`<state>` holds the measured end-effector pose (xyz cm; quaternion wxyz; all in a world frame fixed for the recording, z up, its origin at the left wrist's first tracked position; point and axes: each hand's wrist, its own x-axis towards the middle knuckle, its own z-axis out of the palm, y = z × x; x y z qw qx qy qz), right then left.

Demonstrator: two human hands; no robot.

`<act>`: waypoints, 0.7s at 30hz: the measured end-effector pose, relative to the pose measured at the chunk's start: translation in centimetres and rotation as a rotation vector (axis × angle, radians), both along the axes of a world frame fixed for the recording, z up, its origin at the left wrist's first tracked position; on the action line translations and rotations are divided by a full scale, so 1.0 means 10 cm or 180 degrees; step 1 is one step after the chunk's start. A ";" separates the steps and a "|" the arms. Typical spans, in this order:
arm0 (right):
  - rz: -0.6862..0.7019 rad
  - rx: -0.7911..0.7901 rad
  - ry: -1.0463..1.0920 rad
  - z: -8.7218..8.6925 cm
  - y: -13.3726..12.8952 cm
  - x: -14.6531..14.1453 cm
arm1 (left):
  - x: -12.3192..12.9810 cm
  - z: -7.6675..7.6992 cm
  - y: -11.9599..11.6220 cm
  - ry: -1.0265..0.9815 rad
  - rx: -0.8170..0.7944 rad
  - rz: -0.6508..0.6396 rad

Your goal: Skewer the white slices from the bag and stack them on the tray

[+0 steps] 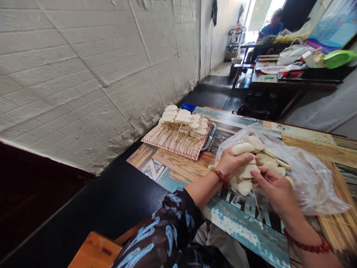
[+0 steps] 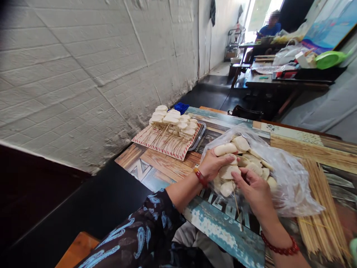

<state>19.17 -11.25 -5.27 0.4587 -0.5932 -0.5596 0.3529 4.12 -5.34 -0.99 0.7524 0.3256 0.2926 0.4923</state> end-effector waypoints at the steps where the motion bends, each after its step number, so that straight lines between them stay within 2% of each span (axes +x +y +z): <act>1: 0.0053 -0.0127 0.0145 0.01 0.00 0.00 | -0.01 0.01 0.01 0.0006 -0.0005 -0.0040; 5: 0.0166 -0.0401 0.0410 0.11 0.01 -0.02 | -0.11 0.09 0.09 -0.0077 -0.0015 0.0000; 10: 0.0571 -0.0346 -0.0229 0.31 -0.02 -0.09 | -0.18 0.16 0.20 -0.0163 0.0012 0.0380; 15: 0.0737 -0.0129 -0.0454 0.40 -0.03 -0.15 | -0.20 0.22 0.20 -0.0262 0.0120 0.0203; 21: 0.0866 -0.0293 -0.0265 0.37 -0.02 -0.19 | -0.25 0.22 0.24 -0.0419 0.0005 -0.0041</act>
